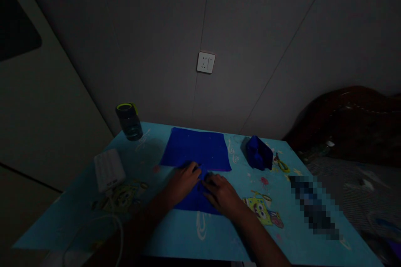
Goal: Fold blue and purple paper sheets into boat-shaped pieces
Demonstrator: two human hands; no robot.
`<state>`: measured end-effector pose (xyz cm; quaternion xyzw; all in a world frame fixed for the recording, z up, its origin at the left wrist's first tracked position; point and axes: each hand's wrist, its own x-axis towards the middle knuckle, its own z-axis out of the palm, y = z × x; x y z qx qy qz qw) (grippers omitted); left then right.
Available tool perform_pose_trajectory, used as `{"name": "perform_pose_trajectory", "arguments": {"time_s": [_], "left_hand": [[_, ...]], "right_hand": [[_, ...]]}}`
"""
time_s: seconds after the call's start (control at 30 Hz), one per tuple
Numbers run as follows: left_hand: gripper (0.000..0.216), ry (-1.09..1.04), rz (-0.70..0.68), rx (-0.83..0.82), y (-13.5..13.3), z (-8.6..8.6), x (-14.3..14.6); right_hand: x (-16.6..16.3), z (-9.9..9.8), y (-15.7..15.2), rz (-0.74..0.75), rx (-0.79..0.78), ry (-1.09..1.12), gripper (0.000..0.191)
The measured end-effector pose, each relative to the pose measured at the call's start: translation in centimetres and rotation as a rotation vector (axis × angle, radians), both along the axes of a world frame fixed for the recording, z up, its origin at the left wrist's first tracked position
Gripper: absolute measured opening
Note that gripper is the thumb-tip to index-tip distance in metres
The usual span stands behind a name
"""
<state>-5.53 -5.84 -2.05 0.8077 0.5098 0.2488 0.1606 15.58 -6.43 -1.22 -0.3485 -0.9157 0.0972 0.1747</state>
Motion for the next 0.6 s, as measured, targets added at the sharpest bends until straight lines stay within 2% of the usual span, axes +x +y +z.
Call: {"name": "perform_pose_trajectory", "arguments": {"time_s": [0.17, 0.23, 0.3, 0.4, 0.47, 0.53, 0.6], "left_hand": [[0.023, 0.171, -0.077, 0.043, -1.2, 0.7, 0.8], [0.025, 0.231, -0.13, 0.037, -2.3, 0.9, 0.9], [0.025, 0.288, -0.204, 0.033, -3.9, 0.7, 0.6], [0.048, 0.296, -0.322, 0.091, -6.8, -0.1, -0.4], [0.053, 0.286, -0.343, 0.171, -8.2, -0.9, -1.1], [0.047, 0.279, -0.345, 0.244, -8.9, -1.4, -1.6], [0.039, 0.271, -0.344, 0.305, -8.9, -1.7, -1.7]], "right_hand": [[0.4, 1.3, -1.8, 0.069, -0.054, -0.056, 0.078], [1.2, 1.8, -2.7, 0.087, -0.06, -0.053, 0.085], [2.2, 2.2, -3.7, 0.078, -0.069, -0.059, 0.074], [3.7, 2.9, -5.3, 0.041, -0.108, -0.098, 0.05], [4.6, 3.1, -6.3, 0.033, -0.145, -0.116, 0.038], [5.2, 3.2, -7.0, 0.018, -0.178, -0.112, 0.036], [5.5, 3.1, -7.5, 0.002, -0.213, -0.097, 0.042]]}}
